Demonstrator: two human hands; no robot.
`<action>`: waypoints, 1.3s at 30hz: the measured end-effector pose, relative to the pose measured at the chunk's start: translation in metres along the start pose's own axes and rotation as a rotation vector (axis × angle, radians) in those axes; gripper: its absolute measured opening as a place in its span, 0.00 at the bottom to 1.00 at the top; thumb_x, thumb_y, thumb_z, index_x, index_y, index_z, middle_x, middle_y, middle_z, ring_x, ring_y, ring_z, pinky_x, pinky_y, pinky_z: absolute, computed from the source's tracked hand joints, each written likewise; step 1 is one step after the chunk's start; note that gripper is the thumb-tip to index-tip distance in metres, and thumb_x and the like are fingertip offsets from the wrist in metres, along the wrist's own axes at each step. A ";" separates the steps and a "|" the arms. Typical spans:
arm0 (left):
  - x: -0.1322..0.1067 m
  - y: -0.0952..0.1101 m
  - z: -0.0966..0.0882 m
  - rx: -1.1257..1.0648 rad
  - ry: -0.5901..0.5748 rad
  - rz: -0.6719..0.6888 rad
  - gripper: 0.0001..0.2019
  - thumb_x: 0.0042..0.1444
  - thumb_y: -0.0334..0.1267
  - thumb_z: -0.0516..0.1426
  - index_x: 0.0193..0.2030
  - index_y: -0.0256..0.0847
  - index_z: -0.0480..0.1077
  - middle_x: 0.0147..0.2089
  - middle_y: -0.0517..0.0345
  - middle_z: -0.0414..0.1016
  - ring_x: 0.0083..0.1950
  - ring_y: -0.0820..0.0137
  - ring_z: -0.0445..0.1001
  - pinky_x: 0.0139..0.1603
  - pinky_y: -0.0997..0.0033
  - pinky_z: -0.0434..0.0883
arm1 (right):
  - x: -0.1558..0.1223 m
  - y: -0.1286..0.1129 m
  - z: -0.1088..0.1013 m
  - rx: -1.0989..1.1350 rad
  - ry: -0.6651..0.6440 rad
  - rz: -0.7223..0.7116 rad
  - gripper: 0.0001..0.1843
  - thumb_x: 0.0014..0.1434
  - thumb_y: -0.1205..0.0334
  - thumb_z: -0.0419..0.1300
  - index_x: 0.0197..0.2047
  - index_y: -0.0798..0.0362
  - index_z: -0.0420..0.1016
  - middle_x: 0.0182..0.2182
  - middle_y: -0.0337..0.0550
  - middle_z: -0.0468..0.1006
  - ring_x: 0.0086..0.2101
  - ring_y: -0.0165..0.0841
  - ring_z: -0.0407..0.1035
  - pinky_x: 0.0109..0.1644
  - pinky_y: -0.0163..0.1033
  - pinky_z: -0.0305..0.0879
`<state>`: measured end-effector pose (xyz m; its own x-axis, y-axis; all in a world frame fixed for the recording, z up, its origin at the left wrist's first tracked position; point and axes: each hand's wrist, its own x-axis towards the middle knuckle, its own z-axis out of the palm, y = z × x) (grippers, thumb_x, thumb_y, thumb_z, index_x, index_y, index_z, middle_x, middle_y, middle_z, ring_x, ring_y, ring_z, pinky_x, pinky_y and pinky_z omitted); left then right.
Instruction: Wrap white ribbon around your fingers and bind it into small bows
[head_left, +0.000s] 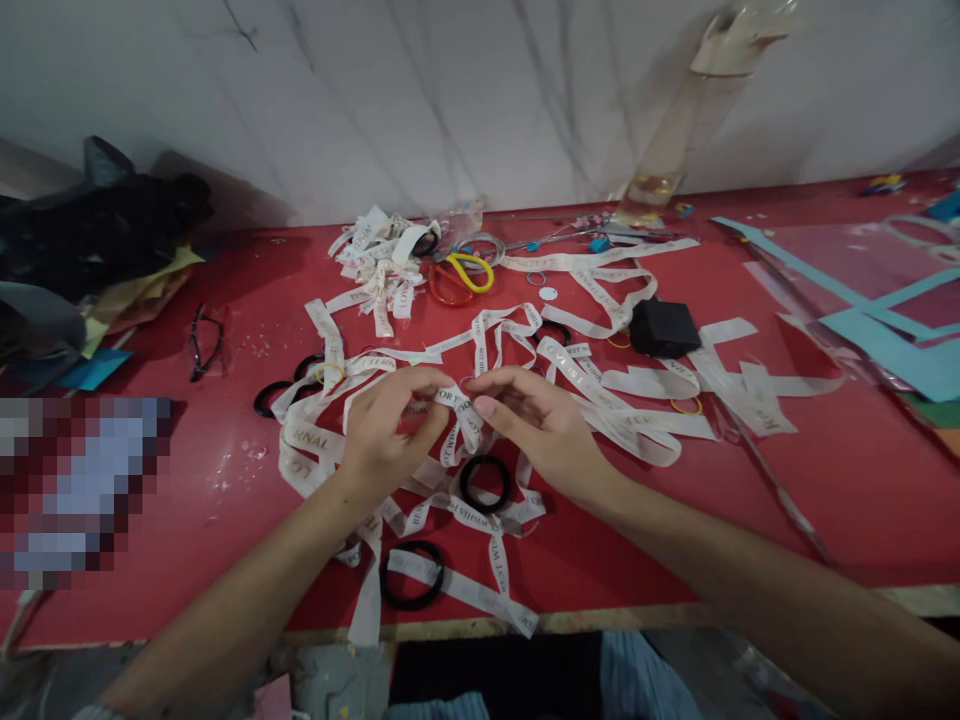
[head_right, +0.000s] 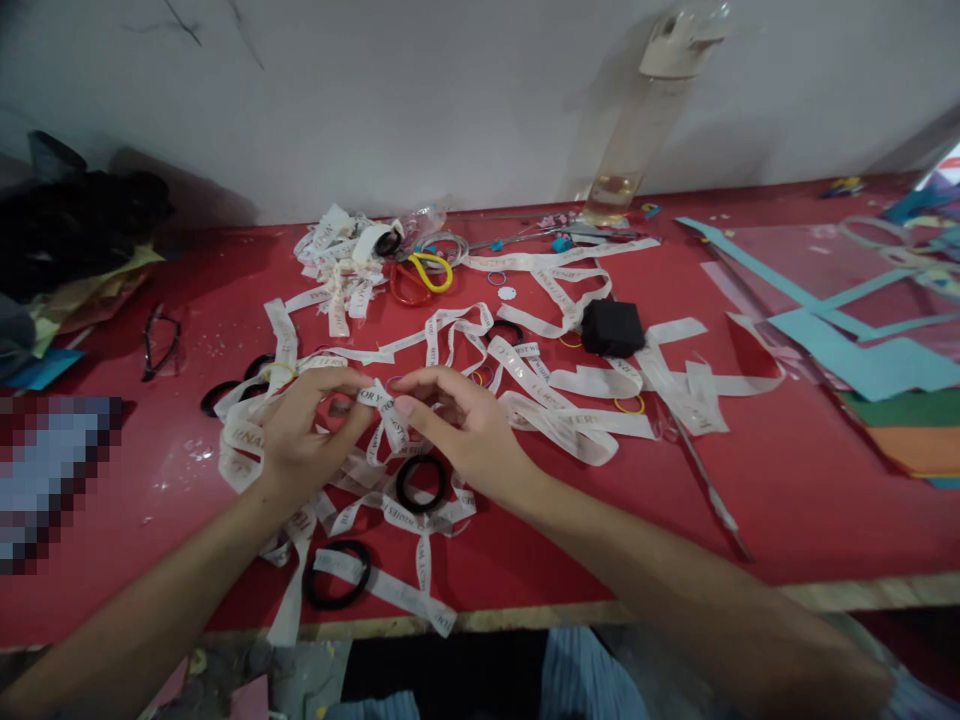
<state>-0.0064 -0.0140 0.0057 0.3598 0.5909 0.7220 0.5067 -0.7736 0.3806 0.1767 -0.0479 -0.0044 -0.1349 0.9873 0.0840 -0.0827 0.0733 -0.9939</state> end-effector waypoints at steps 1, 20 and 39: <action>0.000 -0.001 0.000 -0.004 -0.011 -0.004 0.13 0.54 0.22 0.57 0.43 0.41 0.70 0.39 0.62 0.80 0.35 0.76 0.77 0.38 0.79 0.73 | 0.000 0.001 0.000 0.011 -0.004 -0.002 0.10 0.61 0.56 0.64 0.44 0.51 0.77 0.38 0.40 0.78 0.36 0.27 0.72 0.37 0.31 0.72; -0.001 -0.003 0.003 -0.323 -0.142 -0.091 0.11 0.56 0.22 0.56 0.43 0.39 0.68 0.40 0.57 0.72 0.40 0.74 0.72 0.41 0.75 0.71 | 0.004 0.001 0.000 0.182 -0.071 0.080 0.09 0.57 0.63 0.66 0.42 0.51 0.73 0.38 0.39 0.75 0.39 0.26 0.70 0.43 0.32 0.68; -0.001 -0.006 0.001 -0.601 -0.152 -0.176 0.15 0.59 0.26 0.60 0.50 0.43 0.69 0.45 0.55 0.67 0.41 0.75 0.71 0.39 0.76 0.73 | 0.007 -0.008 0.000 0.543 -0.001 0.385 0.13 0.49 0.62 0.73 0.37 0.54 0.77 0.28 0.35 0.77 0.25 0.22 0.69 0.26 0.28 0.63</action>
<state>-0.0088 -0.0093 0.0019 0.4401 0.7128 0.5461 0.0569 -0.6291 0.7753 0.1765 -0.0412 0.0047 -0.2554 0.9286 -0.2694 -0.5141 -0.3664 -0.7755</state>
